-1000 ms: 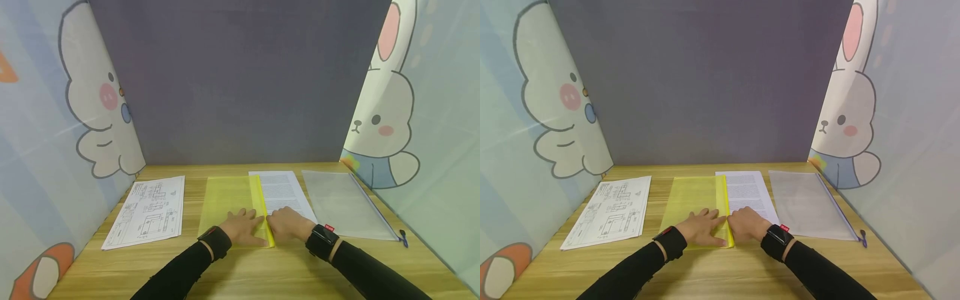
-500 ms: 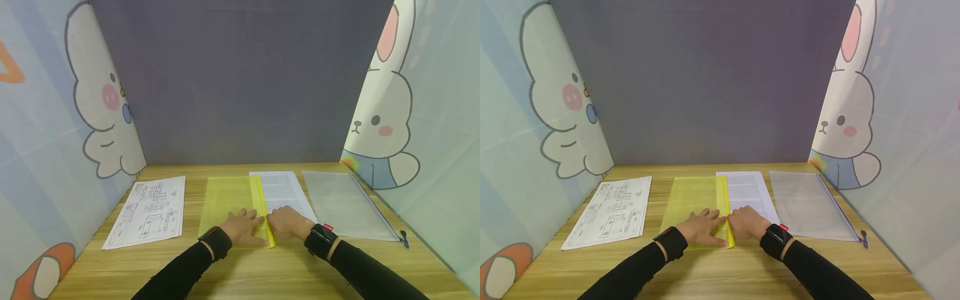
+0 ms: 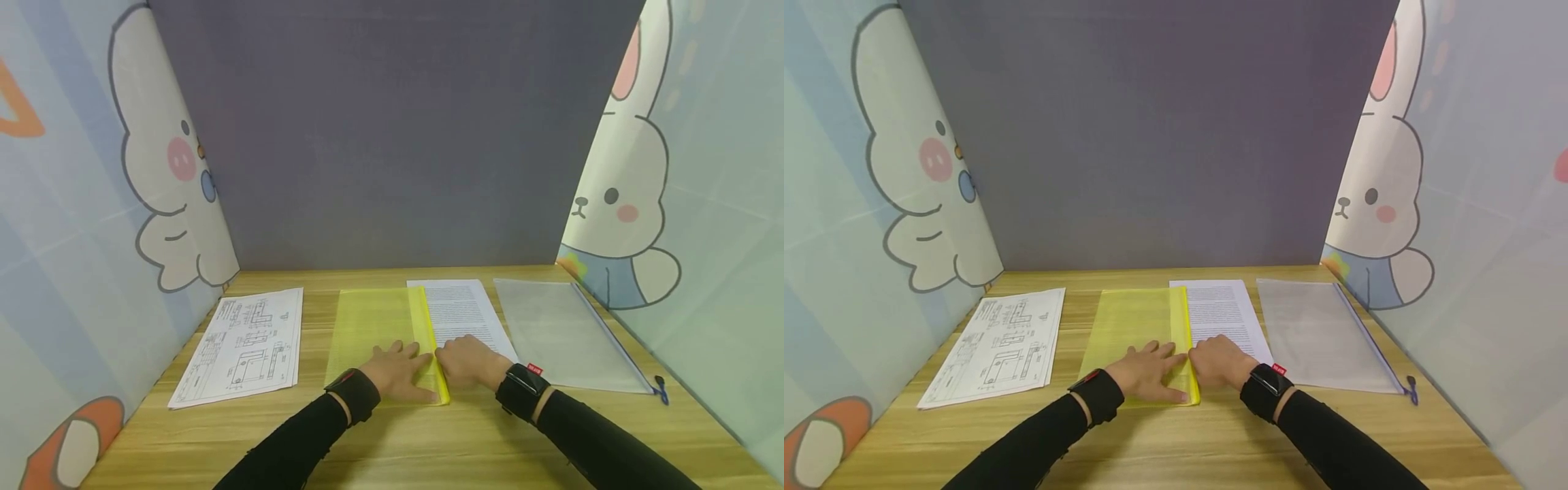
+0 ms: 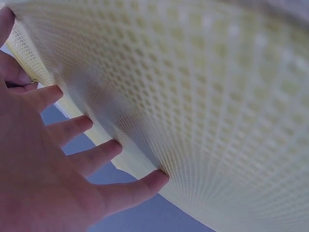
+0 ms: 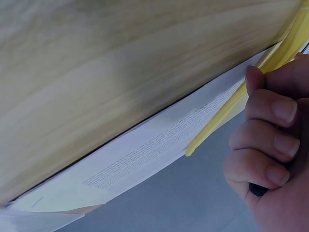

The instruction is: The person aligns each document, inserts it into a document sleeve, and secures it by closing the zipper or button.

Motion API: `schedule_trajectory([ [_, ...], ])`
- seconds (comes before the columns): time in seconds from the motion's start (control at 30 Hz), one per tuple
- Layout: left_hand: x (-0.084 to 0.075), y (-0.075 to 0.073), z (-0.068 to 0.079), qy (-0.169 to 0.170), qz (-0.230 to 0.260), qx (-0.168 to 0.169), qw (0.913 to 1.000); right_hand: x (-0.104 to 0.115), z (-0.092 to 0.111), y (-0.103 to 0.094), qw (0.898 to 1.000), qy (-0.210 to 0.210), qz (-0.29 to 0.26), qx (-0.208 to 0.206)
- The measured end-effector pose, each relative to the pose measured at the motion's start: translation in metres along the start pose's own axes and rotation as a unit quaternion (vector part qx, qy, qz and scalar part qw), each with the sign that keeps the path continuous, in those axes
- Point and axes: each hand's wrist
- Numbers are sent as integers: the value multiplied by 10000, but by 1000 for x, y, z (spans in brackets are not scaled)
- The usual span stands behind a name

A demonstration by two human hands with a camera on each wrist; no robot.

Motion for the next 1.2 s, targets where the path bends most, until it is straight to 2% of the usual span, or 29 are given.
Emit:
schedule_trajectory([
  [0.33, 0, 0, 0, 22, 26, -54, 10000, 0, -2, 0, 9998, 30, 177, 3],
  [0.93, 0, 0, -1, -18, -26, 24, 10000, -1, -8, -2, 9997, 205, 104, 71],
  [1.2, -1, -1, -1, -30, -75, 24, 10000, -3, -10, -2, 9997, 106, 233, -22],
])
Point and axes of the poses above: each hand's wrist, its own z-axis away from the middle knuckle, its own y-axis out of the palm, x = y × z, and after that the axes turned 11 degrees about -z, right-handed
